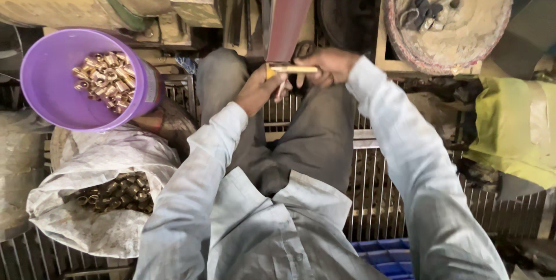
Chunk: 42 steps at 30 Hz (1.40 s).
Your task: The person sits at a grinding station and repeatedly picks up small brass-colored metal parts from a white sack. They press each part against a rotating grinding wheel using a wooden block, then place the finished part into a purple bucket.
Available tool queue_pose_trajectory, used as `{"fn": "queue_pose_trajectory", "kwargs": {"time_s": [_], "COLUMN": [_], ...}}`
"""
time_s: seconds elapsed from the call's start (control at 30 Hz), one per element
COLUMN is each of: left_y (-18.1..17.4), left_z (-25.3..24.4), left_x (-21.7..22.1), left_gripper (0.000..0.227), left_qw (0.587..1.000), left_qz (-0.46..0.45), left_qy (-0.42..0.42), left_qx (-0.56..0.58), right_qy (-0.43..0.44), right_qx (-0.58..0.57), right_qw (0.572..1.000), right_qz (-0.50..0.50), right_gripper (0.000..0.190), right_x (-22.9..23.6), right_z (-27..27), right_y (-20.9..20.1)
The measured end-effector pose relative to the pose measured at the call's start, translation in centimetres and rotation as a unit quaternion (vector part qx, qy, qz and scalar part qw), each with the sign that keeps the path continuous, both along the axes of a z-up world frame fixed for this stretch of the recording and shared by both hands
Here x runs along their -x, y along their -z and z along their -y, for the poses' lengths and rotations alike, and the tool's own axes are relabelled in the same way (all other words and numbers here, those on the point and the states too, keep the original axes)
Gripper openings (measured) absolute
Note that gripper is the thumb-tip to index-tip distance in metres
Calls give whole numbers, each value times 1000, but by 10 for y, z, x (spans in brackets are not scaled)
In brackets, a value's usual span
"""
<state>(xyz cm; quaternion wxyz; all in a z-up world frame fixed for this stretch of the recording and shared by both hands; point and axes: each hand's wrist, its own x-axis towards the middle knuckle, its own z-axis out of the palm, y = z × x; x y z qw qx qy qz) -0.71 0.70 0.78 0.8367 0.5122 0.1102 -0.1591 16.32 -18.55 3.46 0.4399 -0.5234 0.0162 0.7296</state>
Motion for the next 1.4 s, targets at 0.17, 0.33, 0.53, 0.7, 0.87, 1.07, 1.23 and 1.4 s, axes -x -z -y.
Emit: {"fn": "queue_pose_trajectory", "kwargs": {"time_s": [0.17, 0.33, 0.53, 0.7, 0.87, 1.07, 1.23, 1.4], "left_y": [-50, -97, -134, -147, -148, -130, -77, -12], "left_z": [-8, -1, 4, 9, 9, 8, 4, -2], "left_x": [52, 84, 100, 109, 109, 105, 85, 27], "left_gripper": [40, 44, 45, 45, 45, 46, 44, 36], "left_qw": [947, 902, 891, 900, 900, 911, 959, 996], "left_qz": [184, 291, 321, 287, 291, 269, 163, 34], "left_qy": [42, 74, 81, 101, 106, 106, 109, 67], "left_qx": [-261, -312, -311, -311, -308, -293, -205, -55], "right_qy": [-46, 1, 46, 37, 20, 21, 41, -14], "right_qx": [-250, -185, -176, -177, -195, -198, -207, -179], "right_qw": [726, 557, 382, 290, 279, 308, 380, 416], "right_qz": [639, 809, 906, 940, 940, 930, 900, 891], "right_gripper": [22, 35, 39, 39, 38, 37, 30, 27], "right_x": [97, 165, 194, 200, 201, 194, 169, 116], "right_z": [42, 51, 55, 60, 68, 75, 62, 34], "right_y": [-65, -104, -114, -114, -112, -84, -41, -19]}}
